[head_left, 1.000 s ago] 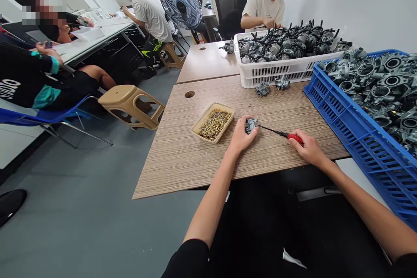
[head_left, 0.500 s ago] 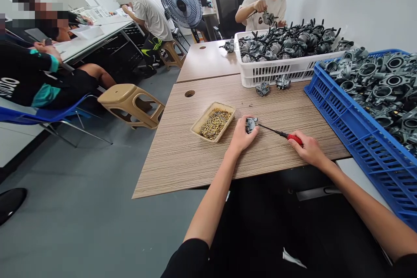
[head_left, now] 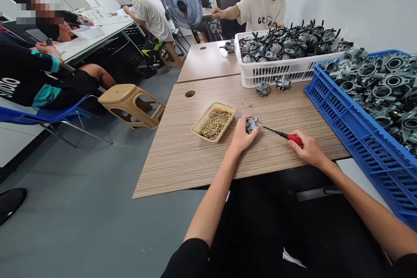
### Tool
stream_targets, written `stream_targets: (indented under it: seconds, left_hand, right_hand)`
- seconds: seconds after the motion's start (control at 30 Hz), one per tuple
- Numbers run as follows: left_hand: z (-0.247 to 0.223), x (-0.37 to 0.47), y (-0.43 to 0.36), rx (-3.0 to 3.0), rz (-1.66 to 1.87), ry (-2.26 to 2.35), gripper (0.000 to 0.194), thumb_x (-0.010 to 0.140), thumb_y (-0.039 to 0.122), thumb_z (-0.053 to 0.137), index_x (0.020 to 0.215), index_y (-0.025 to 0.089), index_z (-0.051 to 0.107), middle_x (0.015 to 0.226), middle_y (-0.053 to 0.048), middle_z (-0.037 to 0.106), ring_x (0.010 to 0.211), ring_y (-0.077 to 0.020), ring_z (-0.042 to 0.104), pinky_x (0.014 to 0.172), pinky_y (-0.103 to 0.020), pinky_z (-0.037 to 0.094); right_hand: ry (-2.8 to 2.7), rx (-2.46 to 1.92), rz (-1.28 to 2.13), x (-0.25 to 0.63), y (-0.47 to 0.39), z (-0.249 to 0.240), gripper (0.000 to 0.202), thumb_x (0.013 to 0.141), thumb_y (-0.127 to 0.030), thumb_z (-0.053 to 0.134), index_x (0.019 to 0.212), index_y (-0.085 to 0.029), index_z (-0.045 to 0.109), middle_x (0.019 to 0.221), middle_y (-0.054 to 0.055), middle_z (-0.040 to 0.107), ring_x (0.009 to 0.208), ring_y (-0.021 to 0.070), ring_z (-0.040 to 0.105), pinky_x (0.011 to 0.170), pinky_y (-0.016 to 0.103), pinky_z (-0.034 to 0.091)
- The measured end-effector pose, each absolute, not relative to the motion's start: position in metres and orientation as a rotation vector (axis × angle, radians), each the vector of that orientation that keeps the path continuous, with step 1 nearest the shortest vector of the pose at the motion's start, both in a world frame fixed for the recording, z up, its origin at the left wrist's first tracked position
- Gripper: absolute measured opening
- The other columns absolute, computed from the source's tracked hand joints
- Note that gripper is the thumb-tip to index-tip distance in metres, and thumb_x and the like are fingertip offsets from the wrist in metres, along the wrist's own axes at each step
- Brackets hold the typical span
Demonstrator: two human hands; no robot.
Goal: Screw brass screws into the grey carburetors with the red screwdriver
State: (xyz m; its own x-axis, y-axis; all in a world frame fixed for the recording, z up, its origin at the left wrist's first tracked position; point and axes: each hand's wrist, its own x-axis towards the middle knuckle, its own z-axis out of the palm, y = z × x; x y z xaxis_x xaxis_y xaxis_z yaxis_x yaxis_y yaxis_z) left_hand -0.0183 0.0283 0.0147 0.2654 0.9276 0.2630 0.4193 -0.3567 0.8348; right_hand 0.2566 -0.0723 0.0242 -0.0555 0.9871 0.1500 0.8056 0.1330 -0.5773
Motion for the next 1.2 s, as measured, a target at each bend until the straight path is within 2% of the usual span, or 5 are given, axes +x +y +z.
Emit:
stream_targets:
  seconds: [0.43, 1.2]
  left_hand:
    - [0.012, -0.0177, 0.0284, 1.887, 1.028, 1.223, 0.034, 0.093, 0.033, 0.067, 0.124, 0.026, 0.056, 0.122, -0.008, 0.068, 0.118, -0.026, 0.063, 0.106, -0.042, 0.05]
    - [0.0117, -0.0179, 0.0274, 1.895, 1.019, 1.235, 0.033, 0.096, 0.034, 0.066, 0.126, 0.026, 0.055, 0.122, -0.008, 0.068, 0.119, -0.0262, 0.063, 0.105, -0.04, 0.05]
  right_hand:
    - [-1.983, -1.73, 0.428, 0.2573, -0.0722, 0.0211, 0.03, 0.099, -0.052, 0.053, 0.106, -0.026, 0.066, 0.081, 0.005, 0.075, 0.071, 0.0263, 0.069, 0.068, 0.033, 0.044]
    - [-2.069, -1.765, 0.408, 0.2553, -0.0744, 0.0215, 0.027, 0.103, -0.049, 0.051, 0.106, -0.027, 0.066, 0.083, 0.005, 0.077, 0.073, 0.0277, 0.071, 0.067, 0.034, 0.042]
